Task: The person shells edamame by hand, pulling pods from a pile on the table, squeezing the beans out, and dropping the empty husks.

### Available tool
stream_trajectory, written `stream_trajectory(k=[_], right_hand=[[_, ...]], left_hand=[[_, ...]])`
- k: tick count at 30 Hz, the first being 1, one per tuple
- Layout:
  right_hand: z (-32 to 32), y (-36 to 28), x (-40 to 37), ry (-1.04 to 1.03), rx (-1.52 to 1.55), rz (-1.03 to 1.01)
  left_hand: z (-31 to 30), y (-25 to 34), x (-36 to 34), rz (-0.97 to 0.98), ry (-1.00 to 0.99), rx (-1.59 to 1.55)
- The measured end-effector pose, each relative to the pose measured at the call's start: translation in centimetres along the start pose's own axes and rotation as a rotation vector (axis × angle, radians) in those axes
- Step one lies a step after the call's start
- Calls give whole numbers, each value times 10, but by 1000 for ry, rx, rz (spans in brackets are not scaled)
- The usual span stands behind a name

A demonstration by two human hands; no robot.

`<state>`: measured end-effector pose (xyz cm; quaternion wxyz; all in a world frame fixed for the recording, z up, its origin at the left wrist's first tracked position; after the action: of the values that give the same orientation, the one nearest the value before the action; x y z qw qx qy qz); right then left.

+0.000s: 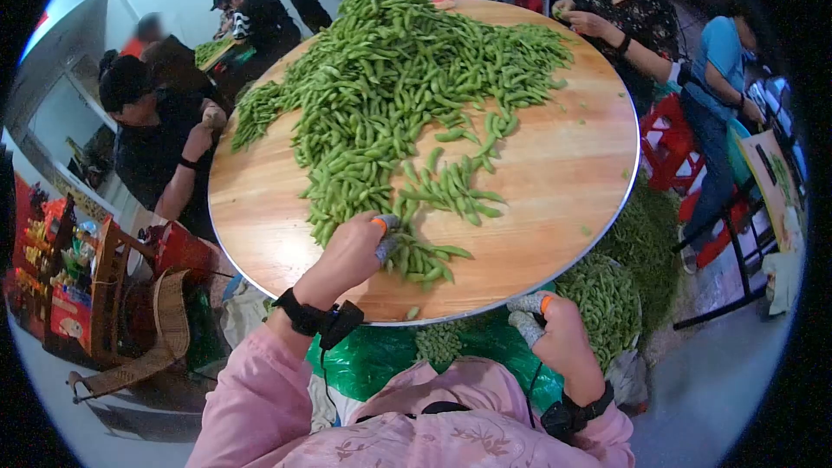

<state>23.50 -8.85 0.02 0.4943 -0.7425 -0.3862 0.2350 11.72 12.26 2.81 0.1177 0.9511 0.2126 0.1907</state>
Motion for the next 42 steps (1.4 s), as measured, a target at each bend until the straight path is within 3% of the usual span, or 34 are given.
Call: stream_trajectory(k=[4, 7, 9, 10, 12, 15, 16, 18, 21, 23, 26, 30, 31, 32, 42], right_hand=[[6, -7, 2, -40, 27, -48], [12, -16, 5, -56, 38, -89], [23, -18, 7, -70, 231, -53], [29, -20, 9, -73, 231, -53], [51, -25, 14, -199, 648, 78], [77, -45, 15, -371, 900, 224], [79, -42, 17, -364, 898, 232], [83, -33, 15, -389, 821, 210], [85, -36, 9, -381, 724, 213], [83, -35, 6, -378, 697, 202], [76, -42, 6, -310, 663, 116], [67, -36, 7, -265, 660, 72], [70, -34, 3, -315, 657, 154], [75, -31, 0, -365, 654, 235], [82, -21, -1, -361, 648, 263]], left_hand=[[7, -7, -3, -20, -121, 48], [-20, 18, -5, 109, 49, 238], [-36, 19, -10, -134, 61, 3], [-37, 27, -15, -137, 61, 4], [-31, 55, -30, -49, 73, -269], [-12, 80, -50, 8, 0, -387], [-11, 83, -54, 9, -5, -395], [-2, 71, -65, -250, -43, -703], [5, 72, -70, -288, -145, -749], [8, 73, -71, -286, -214, -731], [16, 82, -75, -124, -251, -635], [-4, 86, -73, -46, -43, -315], [-10, 89, -72, -4, 26, -233], [-9, 89, -73, -4, 23, -236], [-10, 102, -80, 227, 125, -38]])
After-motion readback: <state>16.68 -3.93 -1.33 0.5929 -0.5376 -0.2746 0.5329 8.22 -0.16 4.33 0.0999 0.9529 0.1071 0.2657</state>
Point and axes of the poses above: each hand's wrist, its own x-axis towards the middle knuckle, its own z-axis out of the palm, y = z × x, the point moved 10 cm from there along x, towards the middle knuckle, and after that the axes turned 7 degrees about y, right-handed, at the moved point
